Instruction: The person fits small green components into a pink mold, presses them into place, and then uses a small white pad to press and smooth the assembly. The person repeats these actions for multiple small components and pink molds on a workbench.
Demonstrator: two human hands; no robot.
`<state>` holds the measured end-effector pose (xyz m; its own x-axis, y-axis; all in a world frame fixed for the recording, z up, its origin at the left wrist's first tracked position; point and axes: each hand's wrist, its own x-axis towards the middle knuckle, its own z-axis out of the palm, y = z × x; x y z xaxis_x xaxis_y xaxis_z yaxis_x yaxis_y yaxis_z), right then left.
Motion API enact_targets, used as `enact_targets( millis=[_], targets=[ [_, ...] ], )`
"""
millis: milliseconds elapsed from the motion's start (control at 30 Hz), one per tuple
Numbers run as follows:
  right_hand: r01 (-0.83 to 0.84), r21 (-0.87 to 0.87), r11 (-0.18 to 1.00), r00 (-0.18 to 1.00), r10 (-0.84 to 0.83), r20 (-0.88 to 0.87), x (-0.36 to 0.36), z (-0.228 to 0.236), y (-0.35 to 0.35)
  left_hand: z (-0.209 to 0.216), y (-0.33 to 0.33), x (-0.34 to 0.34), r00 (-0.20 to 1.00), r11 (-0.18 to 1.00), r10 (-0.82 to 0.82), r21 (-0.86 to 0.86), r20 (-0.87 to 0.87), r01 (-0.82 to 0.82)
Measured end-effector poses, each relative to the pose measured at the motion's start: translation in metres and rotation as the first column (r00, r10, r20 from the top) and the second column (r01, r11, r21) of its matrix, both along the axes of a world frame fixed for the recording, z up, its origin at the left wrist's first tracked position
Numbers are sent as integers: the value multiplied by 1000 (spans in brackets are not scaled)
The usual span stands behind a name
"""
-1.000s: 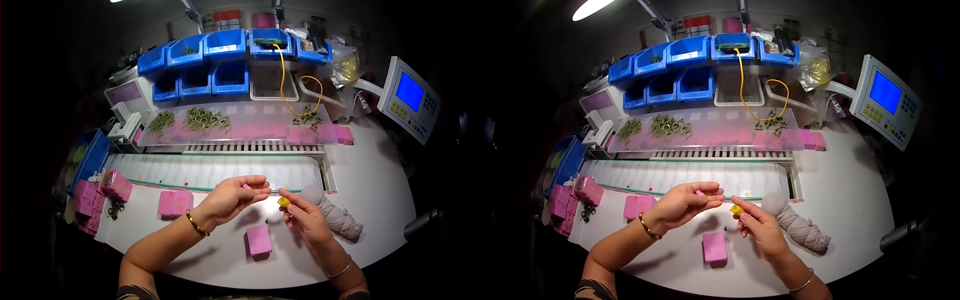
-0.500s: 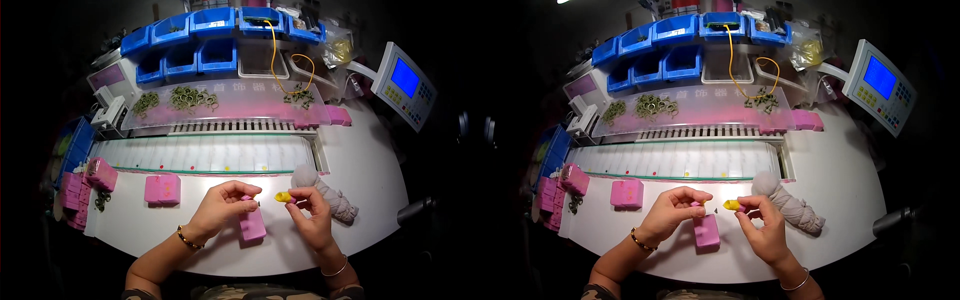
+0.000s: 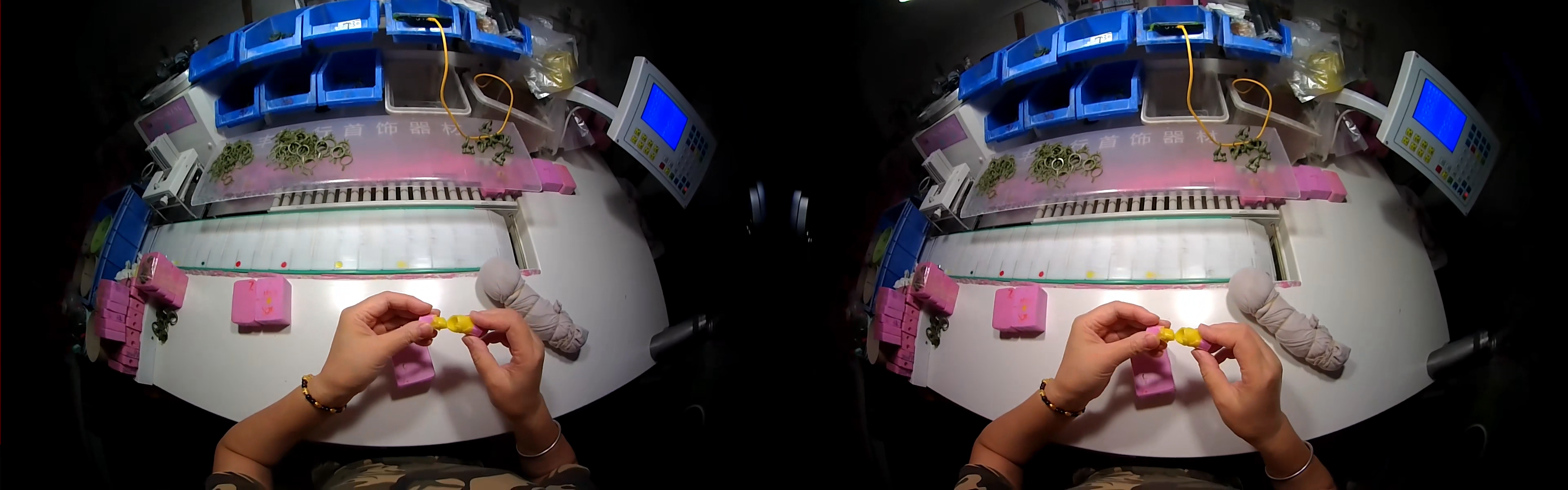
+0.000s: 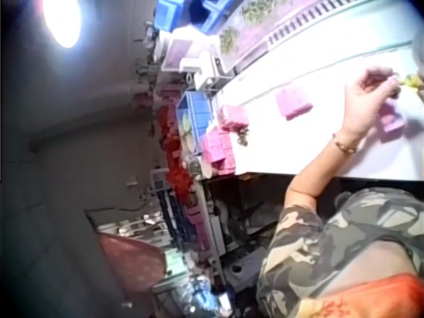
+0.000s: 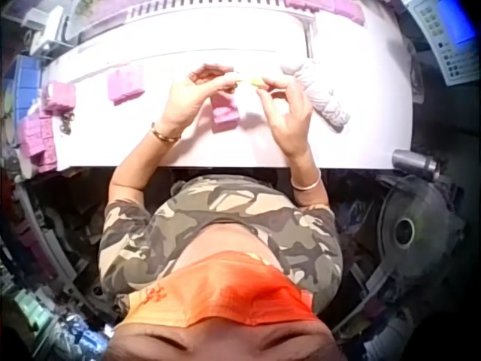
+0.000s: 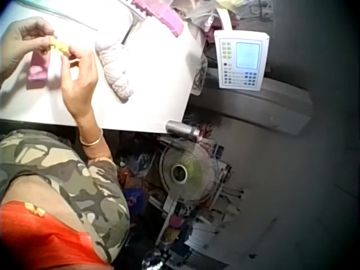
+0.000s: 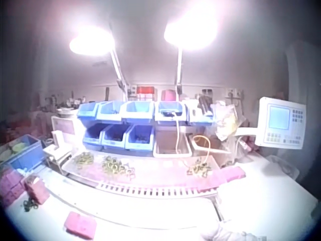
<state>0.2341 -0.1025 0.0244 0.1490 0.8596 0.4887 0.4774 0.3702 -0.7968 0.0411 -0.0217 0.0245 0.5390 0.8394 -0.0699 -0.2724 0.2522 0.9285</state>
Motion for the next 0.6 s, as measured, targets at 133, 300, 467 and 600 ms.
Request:
enact_targets(
  millis=[133, 300, 467, 600],
  targets=[
    [11, 49, 999, 995, -16, 96, 0, 6, -2, -4, -1, 0, 999, 993, 25, 114, 21, -28],
    [-5, 81, 997, 990, -6, 141, -3, 7, -3, 1, -2, -3, 1000, 995, -10, 103, -13, 12],
    [-20, 232, 973, 949, -55, 312, 0, 7, -2, 7, -1, -3, 991, 992, -60, 108, -116, 72],
    [-46, 36, 998, 989, 41, 140, 0, 10, -11, 2, -2, -4, 985, 964, -46, 250, -166, 87]
  ],
)
